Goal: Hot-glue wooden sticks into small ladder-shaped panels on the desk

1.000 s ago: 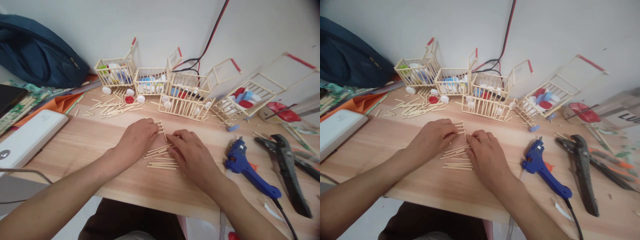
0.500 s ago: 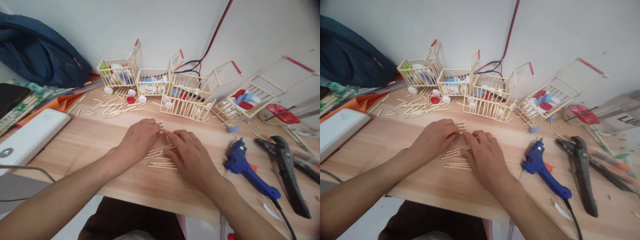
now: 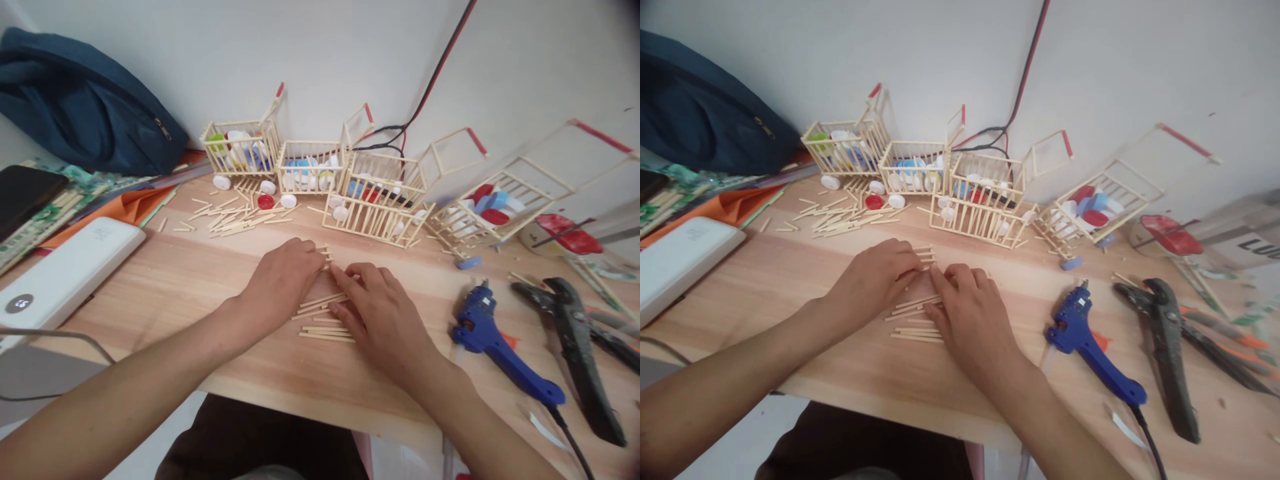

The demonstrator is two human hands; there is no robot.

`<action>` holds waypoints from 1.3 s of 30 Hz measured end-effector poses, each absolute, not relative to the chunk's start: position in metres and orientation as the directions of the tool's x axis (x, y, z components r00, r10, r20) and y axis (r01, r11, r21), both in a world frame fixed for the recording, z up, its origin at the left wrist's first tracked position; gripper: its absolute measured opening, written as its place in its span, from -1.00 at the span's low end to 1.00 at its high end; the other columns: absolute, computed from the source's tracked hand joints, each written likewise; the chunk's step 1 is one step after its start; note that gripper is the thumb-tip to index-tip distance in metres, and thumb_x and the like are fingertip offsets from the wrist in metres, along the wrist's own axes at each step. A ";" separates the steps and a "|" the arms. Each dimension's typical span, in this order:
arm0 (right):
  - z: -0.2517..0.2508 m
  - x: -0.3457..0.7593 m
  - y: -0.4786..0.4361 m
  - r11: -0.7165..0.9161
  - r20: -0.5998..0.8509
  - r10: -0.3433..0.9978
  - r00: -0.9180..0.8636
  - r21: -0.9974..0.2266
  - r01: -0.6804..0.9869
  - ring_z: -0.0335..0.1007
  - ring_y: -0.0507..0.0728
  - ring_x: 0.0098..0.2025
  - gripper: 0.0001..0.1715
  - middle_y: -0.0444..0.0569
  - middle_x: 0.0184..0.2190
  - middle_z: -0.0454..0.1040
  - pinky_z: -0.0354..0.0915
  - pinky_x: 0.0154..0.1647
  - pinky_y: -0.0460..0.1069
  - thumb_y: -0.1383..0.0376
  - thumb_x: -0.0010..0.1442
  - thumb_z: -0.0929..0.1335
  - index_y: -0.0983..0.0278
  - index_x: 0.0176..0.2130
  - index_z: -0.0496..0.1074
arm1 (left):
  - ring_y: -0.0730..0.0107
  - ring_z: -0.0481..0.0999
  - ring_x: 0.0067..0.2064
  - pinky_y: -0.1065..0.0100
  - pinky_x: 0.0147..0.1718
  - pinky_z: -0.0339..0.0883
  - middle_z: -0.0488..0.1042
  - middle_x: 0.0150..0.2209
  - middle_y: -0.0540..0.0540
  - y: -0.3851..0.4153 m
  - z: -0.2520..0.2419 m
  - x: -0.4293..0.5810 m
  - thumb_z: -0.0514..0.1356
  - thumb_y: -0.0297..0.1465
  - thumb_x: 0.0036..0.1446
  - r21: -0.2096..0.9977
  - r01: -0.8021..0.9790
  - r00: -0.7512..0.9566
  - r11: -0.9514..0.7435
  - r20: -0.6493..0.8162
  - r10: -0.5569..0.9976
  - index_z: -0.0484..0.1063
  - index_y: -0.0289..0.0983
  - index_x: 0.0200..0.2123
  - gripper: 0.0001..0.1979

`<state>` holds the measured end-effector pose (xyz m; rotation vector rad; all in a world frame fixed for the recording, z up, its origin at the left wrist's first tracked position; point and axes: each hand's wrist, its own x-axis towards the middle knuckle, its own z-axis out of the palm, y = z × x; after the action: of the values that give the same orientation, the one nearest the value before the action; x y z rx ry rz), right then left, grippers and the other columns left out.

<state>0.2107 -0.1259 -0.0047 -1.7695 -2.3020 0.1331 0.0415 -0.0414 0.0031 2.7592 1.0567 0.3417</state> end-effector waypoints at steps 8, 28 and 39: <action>-0.006 0.212 -0.126 0.263 0.121 0.963 -0.242 -0.209 0.942 0.24 0.29 -0.04 -0.43 0.17 0.01 0.35 0.24 0.01 0.22 0.19 0.26 0.27 0.35 0.20 0.28 | 0.26 0.36 -0.23 0.27 -0.24 0.26 0.42 -0.34 -0.08 -0.041 0.001 0.042 0.10 -0.46 0.23 0.216 0.619 0.740 -0.755 0.161 0.653 0.44 -0.30 -0.39 -0.83; -0.007 0.214 -0.126 0.258 0.124 0.964 -0.237 -0.200 0.945 0.24 0.26 -0.07 -0.47 0.16 -0.01 0.34 0.23 -0.04 0.18 0.19 0.29 0.23 0.31 0.19 0.30 | 0.27 0.36 -0.24 0.28 -0.26 0.24 0.40 -0.34 -0.07 -0.042 0.000 0.041 0.08 -0.45 0.25 0.231 0.607 0.736 -0.761 0.198 0.647 0.44 -0.30 -0.36 -0.83; -0.005 0.217 -0.126 0.234 0.145 0.969 -0.201 -0.269 0.934 0.29 0.24 -0.05 -0.45 0.14 0.00 0.38 0.21 -0.05 0.14 0.20 0.32 0.20 0.27 0.25 0.21 | 0.33 0.32 -0.28 0.30 -0.31 0.19 0.34 -0.35 -0.06 -0.039 -0.014 0.035 0.04 -0.45 0.26 0.288 0.564 0.746 -0.774 0.222 0.627 0.39 -0.30 -0.40 -0.79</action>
<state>0.2167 -0.1257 -0.0055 -1.7771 -2.2299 0.1751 0.0354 -0.0386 -0.0136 2.7436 0.9470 0.4572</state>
